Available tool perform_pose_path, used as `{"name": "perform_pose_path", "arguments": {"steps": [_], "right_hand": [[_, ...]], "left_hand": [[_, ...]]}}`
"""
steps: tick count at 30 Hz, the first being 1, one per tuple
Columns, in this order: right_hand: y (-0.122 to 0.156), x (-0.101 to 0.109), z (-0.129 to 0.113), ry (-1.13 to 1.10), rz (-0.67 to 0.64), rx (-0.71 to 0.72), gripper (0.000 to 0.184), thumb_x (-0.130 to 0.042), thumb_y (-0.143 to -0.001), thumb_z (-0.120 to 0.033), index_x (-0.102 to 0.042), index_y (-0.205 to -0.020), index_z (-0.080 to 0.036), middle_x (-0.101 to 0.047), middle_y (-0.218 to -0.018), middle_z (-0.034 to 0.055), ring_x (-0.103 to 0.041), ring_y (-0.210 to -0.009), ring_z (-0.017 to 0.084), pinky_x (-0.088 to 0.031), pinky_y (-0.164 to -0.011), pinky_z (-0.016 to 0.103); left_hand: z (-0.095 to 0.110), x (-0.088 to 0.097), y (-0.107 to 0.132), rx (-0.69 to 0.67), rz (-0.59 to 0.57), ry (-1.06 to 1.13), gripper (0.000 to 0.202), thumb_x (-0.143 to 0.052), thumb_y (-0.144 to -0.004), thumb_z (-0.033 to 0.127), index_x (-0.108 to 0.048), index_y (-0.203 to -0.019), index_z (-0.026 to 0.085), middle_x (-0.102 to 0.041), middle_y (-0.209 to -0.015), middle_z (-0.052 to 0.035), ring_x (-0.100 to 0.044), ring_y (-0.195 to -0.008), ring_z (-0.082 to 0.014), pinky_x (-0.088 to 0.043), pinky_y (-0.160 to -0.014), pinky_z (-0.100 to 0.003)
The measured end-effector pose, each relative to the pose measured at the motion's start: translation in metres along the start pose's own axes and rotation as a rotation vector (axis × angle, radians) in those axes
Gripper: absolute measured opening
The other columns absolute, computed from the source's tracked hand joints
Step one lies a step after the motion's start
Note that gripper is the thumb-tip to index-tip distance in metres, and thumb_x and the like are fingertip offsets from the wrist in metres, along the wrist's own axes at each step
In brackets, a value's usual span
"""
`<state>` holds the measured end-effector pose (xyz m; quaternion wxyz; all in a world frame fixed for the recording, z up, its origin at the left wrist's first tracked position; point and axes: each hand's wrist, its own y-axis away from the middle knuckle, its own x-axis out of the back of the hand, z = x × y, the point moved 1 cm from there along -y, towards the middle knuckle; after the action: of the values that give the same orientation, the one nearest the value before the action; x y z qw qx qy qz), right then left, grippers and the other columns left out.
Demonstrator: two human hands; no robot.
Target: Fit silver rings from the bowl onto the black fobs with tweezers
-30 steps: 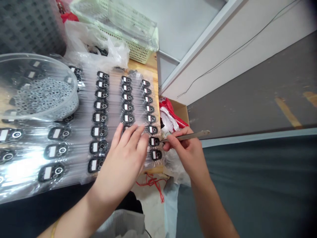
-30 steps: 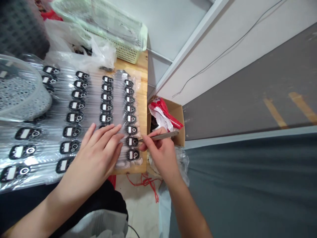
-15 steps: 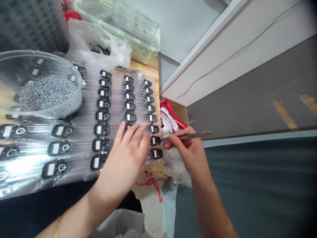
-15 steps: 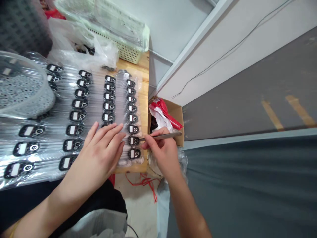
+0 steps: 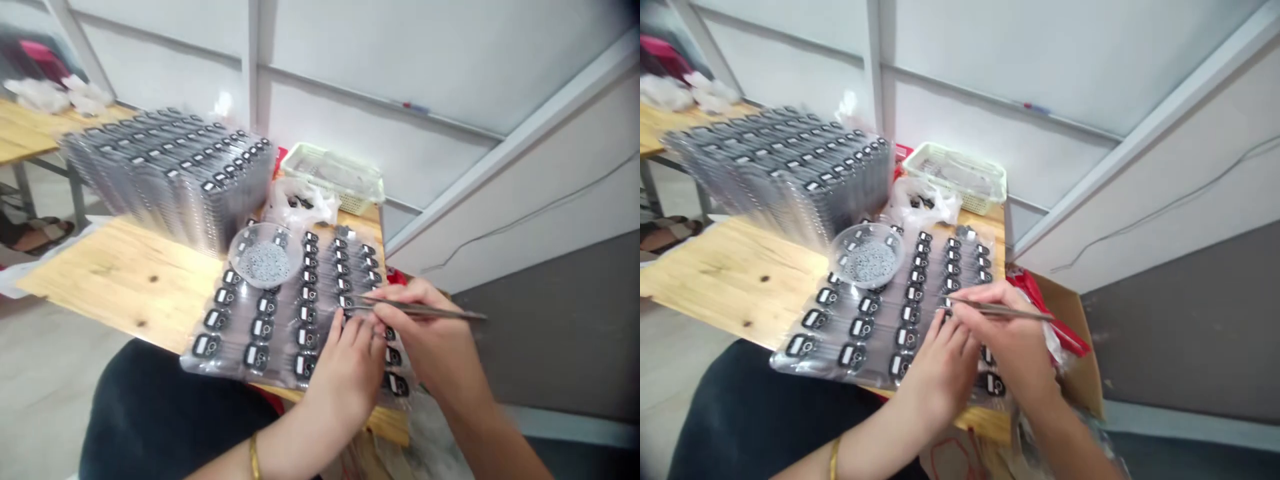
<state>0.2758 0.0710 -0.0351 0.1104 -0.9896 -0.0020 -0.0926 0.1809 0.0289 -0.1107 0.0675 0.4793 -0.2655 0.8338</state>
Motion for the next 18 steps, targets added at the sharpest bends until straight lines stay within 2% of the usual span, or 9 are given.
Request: {"name": "perform_pose_path", "arguments": {"steps": [4, 7, 9, 13, 18], "right_hand": [[-0.039, -0.063, -0.021, 0.043, -0.19, 0.115, 0.017, -0.079, -0.072, -0.029, -0.064, -0.076, -0.022, -0.072, -0.077, 0.0011, -0.068, -0.07, 0.017, -0.054, -0.064, 0.029], [-0.063, -0.102, -0.021, 0.172, -0.303, 0.202, 0.015, -0.076, -0.075, -0.03, -0.064, -0.073, -0.021, -0.069, -0.07, 0.0002, -0.064, -0.066, 0.017, -0.05, -0.062, 0.029], [-0.074, -0.12, -0.015, 0.271, -0.335, 0.268, 0.017, -0.072, -0.078, -0.031, -0.062, -0.068, -0.021, -0.066, -0.064, -0.0007, -0.061, -0.061, 0.017, -0.046, -0.059, 0.029], [-0.087, -0.138, -0.005, 0.35, -0.338, 0.314, 0.02, -0.07, -0.076, -0.025, -0.056, -0.063, -0.021, -0.063, -0.059, -0.0023, -0.06, -0.059, 0.016, -0.044, -0.06, 0.028], [-0.093, -0.141, 0.001, 0.358, -0.326, 0.299, 0.019, -0.071, -0.075, -0.023, -0.055, -0.064, -0.021, -0.065, -0.06, -0.0014, -0.062, -0.06, 0.017, -0.044, -0.061, 0.028]], "left_hand": [[-0.001, 0.004, -0.001, -0.042, 0.0, -0.046, 0.038, -0.043, -0.095, 0.024, -0.054, -0.131, 0.015, -0.062, -0.13, -0.0079, -0.054, -0.123, -0.0239, -0.038, -0.113, -0.046], [-0.002, 0.007, 0.001, -0.088, 0.044, -0.095, 0.046, -0.042, -0.095, 0.026, -0.047, -0.138, 0.01, -0.059, -0.136, -0.0111, -0.051, -0.128, -0.0272, -0.04, -0.112, -0.047], [-0.002, 0.007, 0.002, -0.096, 0.06, -0.11, 0.047, -0.042, -0.096, 0.026, -0.048, -0.138, 0.007, -0.06, -0.135, -0.0125, -0.051, -0.128, -0.0279, -0.04, -0.111, -0.047], [-0.003, 0.002, 0.003, -0.093, 0.08, -0.134, 0.046, -0.038, -0.097, 0.025, -0.048, -0.138, 0.008, -0.061, -0.133, -0.0118, -0.053, -0.126, -0.0272, -0.041, -0.11, -0.047], [-0.002, 0.001, 0.002, -0.071, 0.116, -0.165, 0.045, -0.039, -0.098, 0.025, -0.049, -0.138, 0.009, -0.061, -0.133, -0.0105, -0.055, -0.124, -0.0253, -0.043, -0.109, -0.043]]}}
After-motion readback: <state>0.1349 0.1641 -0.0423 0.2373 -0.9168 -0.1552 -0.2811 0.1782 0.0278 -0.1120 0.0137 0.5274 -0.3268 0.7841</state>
